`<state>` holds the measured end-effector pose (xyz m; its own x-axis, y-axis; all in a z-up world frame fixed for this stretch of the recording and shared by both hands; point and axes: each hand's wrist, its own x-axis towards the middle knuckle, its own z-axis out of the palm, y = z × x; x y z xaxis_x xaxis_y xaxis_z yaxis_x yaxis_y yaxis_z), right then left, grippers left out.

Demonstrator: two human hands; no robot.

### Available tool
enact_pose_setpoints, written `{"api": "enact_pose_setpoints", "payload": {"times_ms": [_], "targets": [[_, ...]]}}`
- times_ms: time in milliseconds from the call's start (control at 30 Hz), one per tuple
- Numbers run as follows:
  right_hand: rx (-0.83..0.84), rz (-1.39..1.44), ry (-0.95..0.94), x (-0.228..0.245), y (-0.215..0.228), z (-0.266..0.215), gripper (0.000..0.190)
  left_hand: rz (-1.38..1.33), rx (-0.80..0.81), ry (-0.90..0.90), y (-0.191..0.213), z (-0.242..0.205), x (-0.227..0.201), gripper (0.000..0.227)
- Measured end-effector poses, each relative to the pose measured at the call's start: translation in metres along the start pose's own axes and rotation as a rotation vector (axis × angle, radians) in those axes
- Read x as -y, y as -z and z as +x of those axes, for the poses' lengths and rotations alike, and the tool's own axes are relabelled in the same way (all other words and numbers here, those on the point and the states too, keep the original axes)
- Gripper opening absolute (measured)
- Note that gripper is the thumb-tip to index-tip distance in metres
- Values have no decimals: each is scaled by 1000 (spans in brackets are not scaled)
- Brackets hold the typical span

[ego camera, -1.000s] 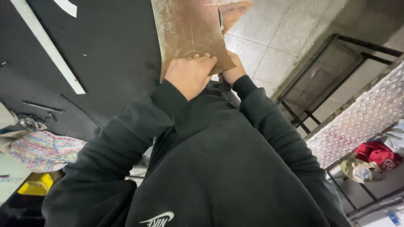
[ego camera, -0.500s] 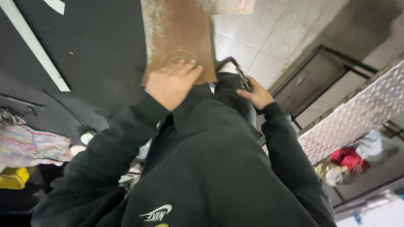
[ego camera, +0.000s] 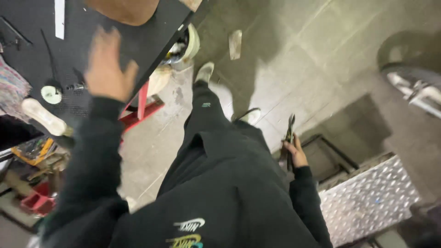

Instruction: The person uses tin snips to cut a small rectangular piece from a larger sheet of rusty metal. They then place a white paper template on the metal piece, trace its outline with a blue pen, and cut the metal along the marked line using the snips.

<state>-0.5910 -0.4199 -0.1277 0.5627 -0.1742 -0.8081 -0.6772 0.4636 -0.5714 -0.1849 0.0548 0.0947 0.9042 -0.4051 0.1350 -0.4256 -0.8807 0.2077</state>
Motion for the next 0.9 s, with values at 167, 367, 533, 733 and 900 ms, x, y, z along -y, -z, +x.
{"api": "enact_pose_setpoints", "payload": {"times_ms": [167,367,533,733,900], "targets": [[-88,-413,-37,-114,172,44,55,-31,819,326,-118,-145,-34,57],[-163,-648,-298,-128,260,111,55,-254,1131,541,-225,-305,-28,54],[-197,-420,-378,-6,219,101,50,-319,1297,662,-292,-294,-48,50],[-88,-188,-362,127,193,172,57,-423,1168,641,-448,-161,-88,53],[73,188,-144,176,167,263,73,-346,1025,828,-597,-29,-99,84]]}}
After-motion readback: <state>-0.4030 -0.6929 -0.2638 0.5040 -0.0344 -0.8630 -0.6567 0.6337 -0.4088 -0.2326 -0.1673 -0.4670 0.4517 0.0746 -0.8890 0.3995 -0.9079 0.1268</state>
